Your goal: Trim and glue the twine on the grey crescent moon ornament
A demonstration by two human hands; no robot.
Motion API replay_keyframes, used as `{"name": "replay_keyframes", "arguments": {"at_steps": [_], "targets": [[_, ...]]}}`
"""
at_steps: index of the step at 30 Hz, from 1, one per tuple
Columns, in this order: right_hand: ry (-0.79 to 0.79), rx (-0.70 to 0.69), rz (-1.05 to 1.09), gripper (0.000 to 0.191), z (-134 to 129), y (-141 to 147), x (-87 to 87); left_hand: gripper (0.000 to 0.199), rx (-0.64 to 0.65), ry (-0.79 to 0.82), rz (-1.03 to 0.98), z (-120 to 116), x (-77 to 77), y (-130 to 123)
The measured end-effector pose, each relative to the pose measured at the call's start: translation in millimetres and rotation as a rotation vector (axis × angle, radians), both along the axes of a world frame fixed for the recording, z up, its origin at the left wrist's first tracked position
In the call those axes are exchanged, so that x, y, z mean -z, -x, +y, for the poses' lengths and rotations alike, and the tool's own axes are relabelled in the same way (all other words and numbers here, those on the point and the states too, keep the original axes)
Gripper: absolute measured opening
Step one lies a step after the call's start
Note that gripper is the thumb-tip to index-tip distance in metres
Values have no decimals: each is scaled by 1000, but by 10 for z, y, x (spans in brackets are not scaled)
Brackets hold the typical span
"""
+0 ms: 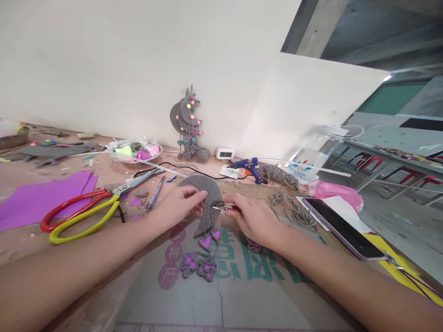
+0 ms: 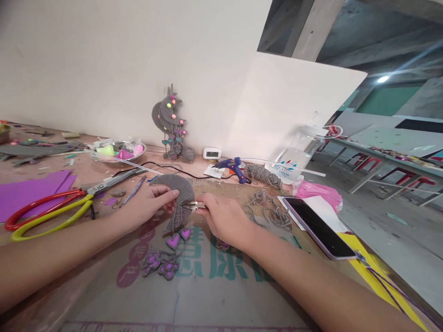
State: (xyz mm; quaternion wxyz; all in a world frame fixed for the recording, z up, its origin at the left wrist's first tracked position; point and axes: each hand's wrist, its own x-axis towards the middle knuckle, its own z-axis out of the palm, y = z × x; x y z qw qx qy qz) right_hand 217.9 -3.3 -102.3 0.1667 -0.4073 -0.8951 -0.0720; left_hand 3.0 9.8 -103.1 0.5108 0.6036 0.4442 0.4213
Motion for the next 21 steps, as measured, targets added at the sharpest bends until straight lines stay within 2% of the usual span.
{"name": "replay_keyframes", "arguments": {"at_steps": [13, 21], "targets": [[-23, -10, -42, 22, 4, -2, 19, 33, 4, -25, 53, -18, -32, 3], [-34, -37, 2, 22, 7, -6, -7, 34, 17, -43, 75, -28, -44, 5]]}}
